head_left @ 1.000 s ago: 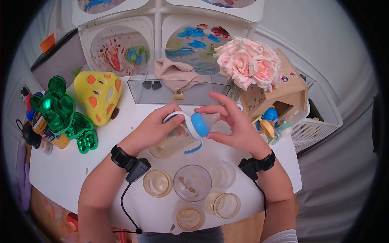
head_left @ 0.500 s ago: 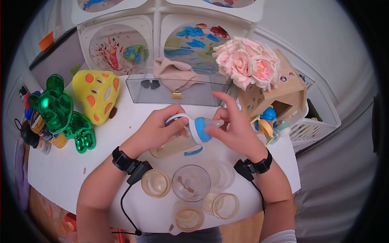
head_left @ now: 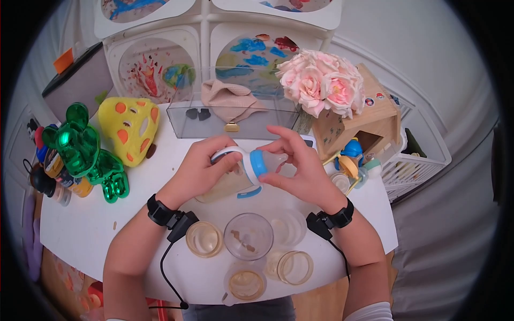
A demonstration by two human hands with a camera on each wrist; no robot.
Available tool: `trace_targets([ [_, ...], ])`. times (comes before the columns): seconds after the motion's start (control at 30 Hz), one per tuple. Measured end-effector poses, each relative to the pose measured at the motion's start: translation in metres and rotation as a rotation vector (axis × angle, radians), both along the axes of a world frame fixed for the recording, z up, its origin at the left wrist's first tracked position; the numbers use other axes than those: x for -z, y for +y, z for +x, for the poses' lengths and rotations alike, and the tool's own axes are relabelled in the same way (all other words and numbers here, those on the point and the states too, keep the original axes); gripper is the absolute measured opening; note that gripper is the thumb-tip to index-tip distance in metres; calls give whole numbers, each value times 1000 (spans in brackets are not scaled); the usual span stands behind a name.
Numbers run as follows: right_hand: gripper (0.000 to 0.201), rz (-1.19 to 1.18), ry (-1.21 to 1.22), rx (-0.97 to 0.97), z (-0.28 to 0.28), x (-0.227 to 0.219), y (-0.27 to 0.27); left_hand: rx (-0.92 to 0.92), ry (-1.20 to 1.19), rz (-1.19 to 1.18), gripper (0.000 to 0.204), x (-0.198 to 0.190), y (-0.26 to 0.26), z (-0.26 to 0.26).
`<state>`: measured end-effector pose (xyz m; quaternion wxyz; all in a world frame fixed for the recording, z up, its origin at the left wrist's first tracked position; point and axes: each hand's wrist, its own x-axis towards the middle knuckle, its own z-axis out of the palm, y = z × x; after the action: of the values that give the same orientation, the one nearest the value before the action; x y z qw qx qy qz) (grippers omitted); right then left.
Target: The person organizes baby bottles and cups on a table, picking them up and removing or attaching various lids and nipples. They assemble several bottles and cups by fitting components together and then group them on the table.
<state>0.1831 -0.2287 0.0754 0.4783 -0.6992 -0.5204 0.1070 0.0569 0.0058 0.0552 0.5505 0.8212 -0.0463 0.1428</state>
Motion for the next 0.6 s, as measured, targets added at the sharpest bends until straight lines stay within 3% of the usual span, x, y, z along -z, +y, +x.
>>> trace_targets([
  [0.13,84,-80,87,144,-1,10,4,-54,-233,202,17,2,-1,0],
  [0.27,80,-123,140,180,-2,4,2,-23,-264,262,17,2,3,2],
  [0.33,69,21,52,22,8,5,0,-44,-365,339,16,-3,6,1],
  [0.37,69,23,48,29,10,-6,-4,-38,-369,340,16,-5,10,1],
  [0.43,67,50,-314,-24,11,-34,-15,-63,-290,312,14,-9,22,-4],
  [0.47,67,49,-318,-25,15,-39,-19,-65,-293,311,14,-8,26,-6],
  [0.53,62,101,-285,-21,20,-44,-26,-118,-151,41,16,-5,32,-7],
  [0.57,62,103,-288,-18,18,-43,-26,-144,-156,100,20,-3,37,-7],
  [0.6,58,158,-105,-1,14,-37,-25,-141,-158,101,20,-4,39,-7],
])
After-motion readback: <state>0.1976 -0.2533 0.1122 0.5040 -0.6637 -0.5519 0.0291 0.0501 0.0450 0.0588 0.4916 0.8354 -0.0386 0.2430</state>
